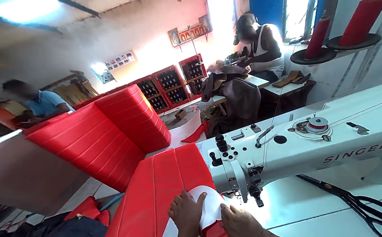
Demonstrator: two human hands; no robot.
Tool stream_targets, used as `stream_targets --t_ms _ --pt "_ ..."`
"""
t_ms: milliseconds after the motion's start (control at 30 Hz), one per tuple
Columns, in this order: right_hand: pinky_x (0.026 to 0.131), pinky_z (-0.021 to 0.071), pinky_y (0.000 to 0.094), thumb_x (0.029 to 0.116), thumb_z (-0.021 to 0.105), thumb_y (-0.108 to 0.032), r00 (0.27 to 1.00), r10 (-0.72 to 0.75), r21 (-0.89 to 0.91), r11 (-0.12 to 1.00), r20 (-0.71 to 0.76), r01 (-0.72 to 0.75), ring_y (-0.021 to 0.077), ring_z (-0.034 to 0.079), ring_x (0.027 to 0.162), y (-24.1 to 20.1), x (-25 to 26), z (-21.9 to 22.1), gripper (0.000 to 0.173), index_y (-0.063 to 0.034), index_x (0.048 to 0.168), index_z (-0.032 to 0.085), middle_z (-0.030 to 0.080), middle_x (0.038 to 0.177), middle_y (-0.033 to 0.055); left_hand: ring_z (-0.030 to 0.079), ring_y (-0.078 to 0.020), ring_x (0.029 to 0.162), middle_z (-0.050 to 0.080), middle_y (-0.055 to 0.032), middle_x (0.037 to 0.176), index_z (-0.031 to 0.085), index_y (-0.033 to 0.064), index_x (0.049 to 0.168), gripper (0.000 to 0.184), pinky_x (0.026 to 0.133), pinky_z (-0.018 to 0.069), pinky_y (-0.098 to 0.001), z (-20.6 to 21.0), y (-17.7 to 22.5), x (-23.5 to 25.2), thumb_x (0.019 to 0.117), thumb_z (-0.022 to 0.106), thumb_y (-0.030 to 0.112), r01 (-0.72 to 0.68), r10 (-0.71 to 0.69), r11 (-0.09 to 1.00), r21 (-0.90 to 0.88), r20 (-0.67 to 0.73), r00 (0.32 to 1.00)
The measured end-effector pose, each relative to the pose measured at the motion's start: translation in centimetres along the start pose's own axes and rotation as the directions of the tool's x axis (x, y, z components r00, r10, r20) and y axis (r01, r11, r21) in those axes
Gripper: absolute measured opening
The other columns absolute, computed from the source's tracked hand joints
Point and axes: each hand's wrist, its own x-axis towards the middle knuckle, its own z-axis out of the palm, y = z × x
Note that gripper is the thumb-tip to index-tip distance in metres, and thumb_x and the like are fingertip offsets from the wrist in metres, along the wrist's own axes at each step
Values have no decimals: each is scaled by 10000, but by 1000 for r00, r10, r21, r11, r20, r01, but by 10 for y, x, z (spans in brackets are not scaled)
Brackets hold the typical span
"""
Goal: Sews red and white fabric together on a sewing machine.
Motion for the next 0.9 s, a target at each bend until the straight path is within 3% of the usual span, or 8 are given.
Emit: stream_targets --t_ms 100,233,333,433,567,667,767,900 --pt "881 551 465 1114 375 -231 995 3 130 991 96 -15 416 644 1131 3 6 -5 427 115 1236 594 603 1300 286 524 -460 1288 562 -297 1342 586 -53 1353 766 1061 431 -560 7 -4 7 943 635 592 -81 73 994 -70 -110 991" --pt "756 573 479 1086 374 -174 993 121 276 954 16 -120 382 689 1016 2 11 -7 323 29 1132 621 674 1091 220 603 -373 1233 644 -219 1263 670 -21 1212 686 1015 485 -521 -5 -1 15 939 631 608 -64 61 997 -40 -71 996" --pt "759 582 486 1042 391 -35 970 210 290 927 126 -238 375 693 1029 -2 15 -20 265 18 1232 567 657 1135 212 645 -331 1176 695 -173 1166 710 3 1112 594 969 508 -491 -14 5 11 985 576 568 -128 136 989 67 -134 982" --pt "803 578 489 1017 396 33 952 246 264 920 182 -288 383 683 1069 -7 20 -23 387 17 1386 509 638 1238 223 675 -352 1103 717 -178 1077 724 -5 1048 530 899 534 -496 -18 7 13 998 590 506 -267 304 948 172 -247 920" --pt "771 583 463 1019 403 12 964 225 196 948 144 -251 359 690 1008 -8 22 -17 359 44 1334 570 627 1230 214 685 -364 1058 718 -185 1028 726 -17 1018 501 858 536 -509 -22 10 24 991 614 471 -403 467 875 269 -250 848" --pt "736 587 458 1013 411 25 961 233 181 949 147 -257 353 696 968 -9 23 -18 354 44 1319 588 623 1210 213 647 -363 1151 700 -188 1138 701 -20 1119 590 930 511 -501 -21 12 33 1002 557 541 -399 443 870 290 -104 890" --pt "768 589 483 1018 386 52 942 236 213 934 239 -288 373 687 1015 -12 21 -27 402 42 1391 534 595 1266 224 601 -350 1247 667 -184 1263 670 -8 1230 635 1011 481 -501 -19 12 39 1007 531 570 -371 382 889 269 15 924" --pt "740 585 488 1006 386 63 939 170 225 944 297 -242 383 693 982 -11 12 -32 402 49 1388 510 568 1345 234 608 -342 1233 670 -180 1247 673 -6 1220 625 1000 486 -491 -13 10 42 1007 534 564 -374 387 892 254 2 922"
